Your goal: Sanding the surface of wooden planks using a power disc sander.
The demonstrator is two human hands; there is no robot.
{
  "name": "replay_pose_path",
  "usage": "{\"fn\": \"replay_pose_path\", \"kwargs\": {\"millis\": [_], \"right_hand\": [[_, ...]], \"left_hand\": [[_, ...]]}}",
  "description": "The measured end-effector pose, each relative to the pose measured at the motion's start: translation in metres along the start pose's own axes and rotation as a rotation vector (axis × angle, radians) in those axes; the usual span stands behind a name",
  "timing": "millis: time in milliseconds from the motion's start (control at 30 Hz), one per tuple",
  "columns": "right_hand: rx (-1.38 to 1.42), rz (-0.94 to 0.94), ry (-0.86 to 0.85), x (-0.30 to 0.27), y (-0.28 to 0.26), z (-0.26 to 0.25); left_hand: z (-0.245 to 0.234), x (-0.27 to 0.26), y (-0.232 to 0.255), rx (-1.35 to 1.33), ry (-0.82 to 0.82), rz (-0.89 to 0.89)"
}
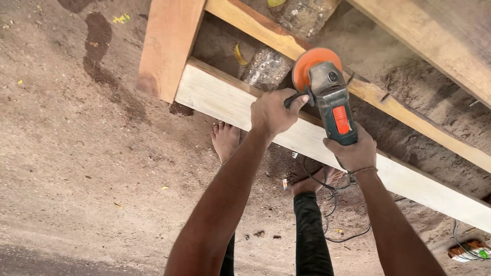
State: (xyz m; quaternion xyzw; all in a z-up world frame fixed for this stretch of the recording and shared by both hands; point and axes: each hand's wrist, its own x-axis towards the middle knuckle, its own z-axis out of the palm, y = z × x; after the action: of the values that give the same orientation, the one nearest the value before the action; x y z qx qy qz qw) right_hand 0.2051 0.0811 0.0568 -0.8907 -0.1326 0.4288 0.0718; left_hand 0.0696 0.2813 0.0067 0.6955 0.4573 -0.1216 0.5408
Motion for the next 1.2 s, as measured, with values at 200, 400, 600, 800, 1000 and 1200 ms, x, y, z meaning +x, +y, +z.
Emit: {"fn": "replay_pose_path", "kwargs": {"millis": [200, 400, 600, 800, 1000, 1200], "right_hand": [[0.031, -0.284, 0.011, 0.023, -0.098, 0.029], [0.044, -0.285, -0.072, 0.034, -0.175, 0.047], [0.027, -0.323, -0.069, 0.035, -0.180, 0.043], [-0.018, -0.237, -0.080, 0.022, -0.141, 0.022], [-0.038, -0.157, -0.068, 0.016, -0.078, -0.001], [0.023, -0.106, -0.056, 0.003, -0.021, -0.024]], "left_hand": [[-0.083, 0.021, -0.046, 0.124, 0.022, -0.186], [-0.143, 0.021, -0.079, -0.015, 0.360, 0.079], [-0.150, 0.021, -0.075, -0.116, 0.301, -0.007], [-0.112, 0.008, -0.050, -0.040, 0.265, -0.034], [-0.058, 0.003, -0.018, 0.012, 0.081, -0.124], [0.003, -0.008, -0.002, 0.018, 0.087, -0.052]]}}
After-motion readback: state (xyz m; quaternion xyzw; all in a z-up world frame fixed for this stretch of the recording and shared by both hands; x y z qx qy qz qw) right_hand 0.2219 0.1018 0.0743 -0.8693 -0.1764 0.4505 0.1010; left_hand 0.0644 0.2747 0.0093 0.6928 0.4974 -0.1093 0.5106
